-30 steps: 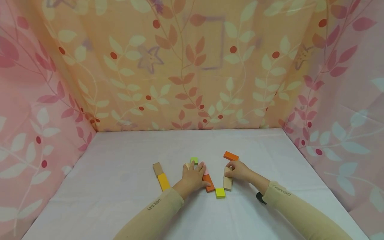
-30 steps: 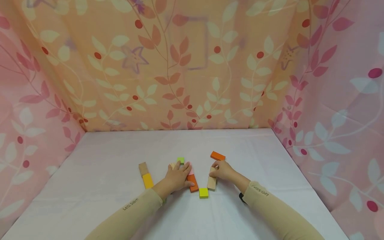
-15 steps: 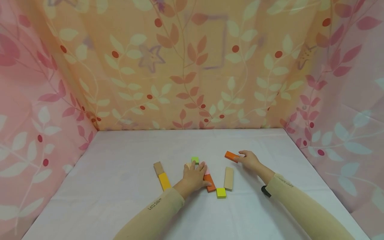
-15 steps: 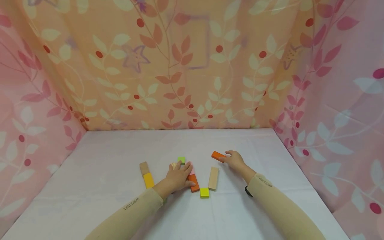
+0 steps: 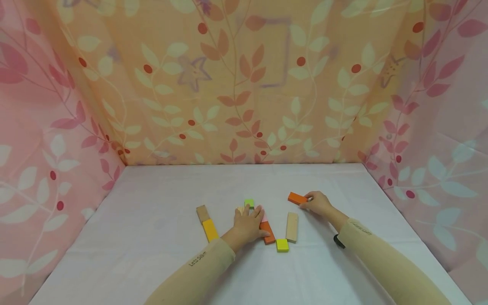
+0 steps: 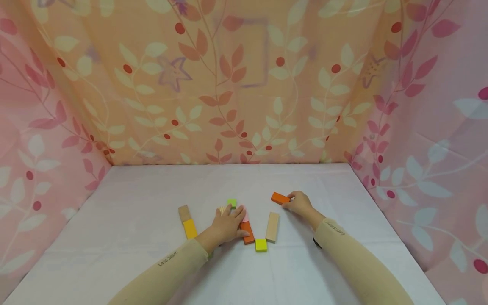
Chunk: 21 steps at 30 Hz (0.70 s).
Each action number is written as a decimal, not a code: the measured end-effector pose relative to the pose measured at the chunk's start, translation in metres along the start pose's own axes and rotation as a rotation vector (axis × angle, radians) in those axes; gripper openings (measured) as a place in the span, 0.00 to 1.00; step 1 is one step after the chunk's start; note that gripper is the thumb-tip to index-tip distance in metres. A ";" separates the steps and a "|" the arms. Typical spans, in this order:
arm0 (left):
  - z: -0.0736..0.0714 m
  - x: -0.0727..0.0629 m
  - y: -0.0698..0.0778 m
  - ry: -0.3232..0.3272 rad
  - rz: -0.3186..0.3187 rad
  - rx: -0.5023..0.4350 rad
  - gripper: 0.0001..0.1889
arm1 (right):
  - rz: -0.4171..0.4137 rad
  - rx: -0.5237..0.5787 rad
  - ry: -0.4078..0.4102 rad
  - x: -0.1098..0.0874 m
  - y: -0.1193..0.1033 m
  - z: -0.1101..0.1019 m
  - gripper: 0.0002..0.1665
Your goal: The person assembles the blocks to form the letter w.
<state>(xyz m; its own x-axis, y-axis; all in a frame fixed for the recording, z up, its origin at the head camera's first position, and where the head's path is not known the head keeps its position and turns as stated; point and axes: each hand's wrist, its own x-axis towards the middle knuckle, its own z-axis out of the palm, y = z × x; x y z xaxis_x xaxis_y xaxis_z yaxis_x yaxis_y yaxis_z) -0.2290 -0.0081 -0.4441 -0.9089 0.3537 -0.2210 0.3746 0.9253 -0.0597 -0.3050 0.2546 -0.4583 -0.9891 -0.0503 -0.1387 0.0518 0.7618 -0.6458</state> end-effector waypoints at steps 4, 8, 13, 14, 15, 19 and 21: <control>0.000 0.000 0.000 -0.001 0.001 0.004 0.43 | 0.060 0.145 0.008 -0.002 -0.004 -0.007 0.27; 0.000 0.000 0.000 -0.005 0.000 -0.004 0.43 | 0.099 0.314 0.001 -0.005 -0.006 -0.014 0.30; -0.001 -0.001 0.001 -0.008 -0.001 -0.001 0.43 | 0.105 0.423 -0.017 -0.006 -0.004 -0.022 0.33; -0.001 -0.001 0.001 -0.010 -0.002 0.000 0.43 | 0.112 0.441 -0.020 -0.006 -0.004 -0.023 0.32; -0.001 -0.001 0.001 -0.012 -0.002 0.002 0.43 | 0.113 0.453 -0.023 -0.005 -0.003 -0.024 0.32; -0.001 -0.001 0.001 -0.014 -0.006 0.004 0.43 | 0.103 0.464 -0.038 -0.002 -0.002 -0.024 0.29; -0.001 -0.001 0.001 -0.014 -0.007 0.008 0.44 | 0.104 0.466 -0.051 -0.001 -0.004 -0.023 0.28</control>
<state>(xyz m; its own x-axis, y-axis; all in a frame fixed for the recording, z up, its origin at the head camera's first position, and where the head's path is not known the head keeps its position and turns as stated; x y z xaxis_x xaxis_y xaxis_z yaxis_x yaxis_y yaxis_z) -0.2283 -0.0074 -0.4427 -0.9089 0.3451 -0.2343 0.3696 0.9266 -0.0690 -0.3071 0.2668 -0.4383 -0.9678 -0.0296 -0.2499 0.2185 0.3941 -0.8927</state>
